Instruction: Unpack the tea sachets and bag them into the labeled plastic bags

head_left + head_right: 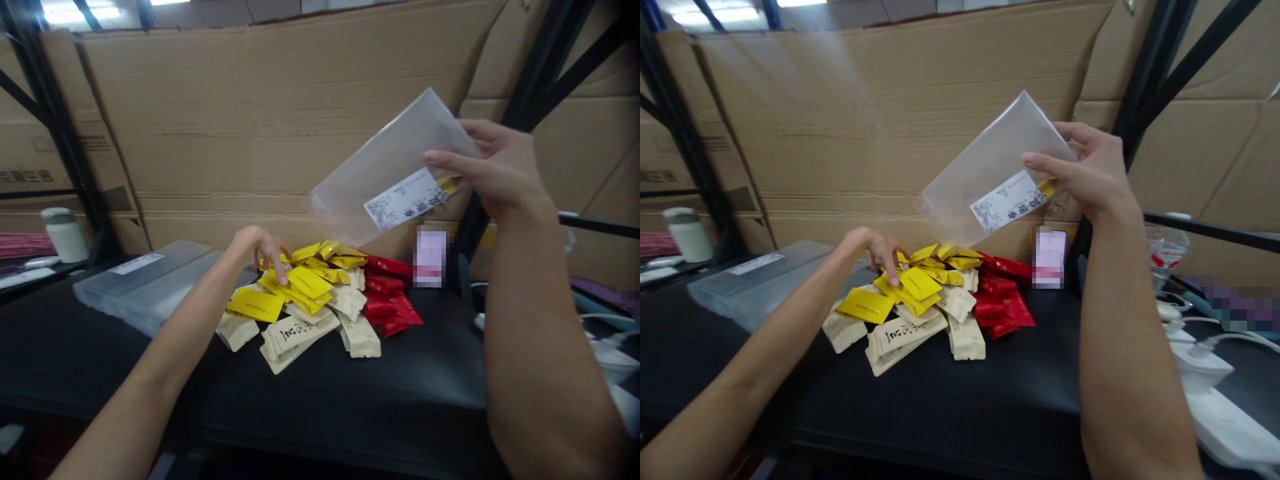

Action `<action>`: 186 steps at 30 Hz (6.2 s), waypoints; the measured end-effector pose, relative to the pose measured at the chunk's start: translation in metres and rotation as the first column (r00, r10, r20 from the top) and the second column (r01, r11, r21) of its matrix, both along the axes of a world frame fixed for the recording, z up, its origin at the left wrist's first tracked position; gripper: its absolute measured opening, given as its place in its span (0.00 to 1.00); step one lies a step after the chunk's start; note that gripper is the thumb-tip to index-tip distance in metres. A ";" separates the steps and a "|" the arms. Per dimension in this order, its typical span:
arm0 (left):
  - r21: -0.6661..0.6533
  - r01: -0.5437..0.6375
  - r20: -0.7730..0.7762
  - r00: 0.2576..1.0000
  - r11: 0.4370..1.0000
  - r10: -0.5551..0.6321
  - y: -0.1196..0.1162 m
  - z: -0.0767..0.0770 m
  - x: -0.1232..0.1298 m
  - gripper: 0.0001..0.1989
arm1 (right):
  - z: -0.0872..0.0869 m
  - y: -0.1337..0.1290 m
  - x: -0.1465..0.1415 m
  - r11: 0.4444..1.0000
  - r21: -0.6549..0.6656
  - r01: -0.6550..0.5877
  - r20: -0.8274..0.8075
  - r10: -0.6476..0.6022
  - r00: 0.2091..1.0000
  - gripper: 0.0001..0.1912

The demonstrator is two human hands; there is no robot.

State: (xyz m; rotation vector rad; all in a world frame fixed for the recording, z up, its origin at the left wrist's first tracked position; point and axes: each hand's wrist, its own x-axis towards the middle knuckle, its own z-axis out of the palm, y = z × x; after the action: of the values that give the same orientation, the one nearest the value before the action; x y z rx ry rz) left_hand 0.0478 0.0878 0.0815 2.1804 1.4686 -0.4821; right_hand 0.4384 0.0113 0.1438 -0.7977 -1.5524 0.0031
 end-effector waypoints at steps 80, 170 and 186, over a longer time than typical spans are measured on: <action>0.258 0.213 0.459 0.831 0.942 -0.314 -0.046 0.039 0.017 0.40 | 0.003 -0.006 -0.032 0.970 0.049 -0.236 -0.095 0.240 0.966 0.29; 0.473 0.316 0.622 0.541 0.822 -0.566 -0.139 0.093 0.006 0.26 | 0.021 -0.093 -0.070 0.785 -0.570 -0.240 0.510 0.568 0.646 0.23; 0.431 0.366 0.617 0.547 0.825 -0.565 -0.136 0.090 0.012 0.26 | 0.020 -0.090 -0.076 0.787 -0.578 -0.216 0.510 0.555 0.657 0.23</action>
State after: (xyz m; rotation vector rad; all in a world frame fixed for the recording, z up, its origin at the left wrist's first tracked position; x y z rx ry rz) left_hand 0.0594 -0.0485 0.1711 2.5178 0.4964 0.4460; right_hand 0.3628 -0.0783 0.1642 -0.8578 -2.4634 0.5034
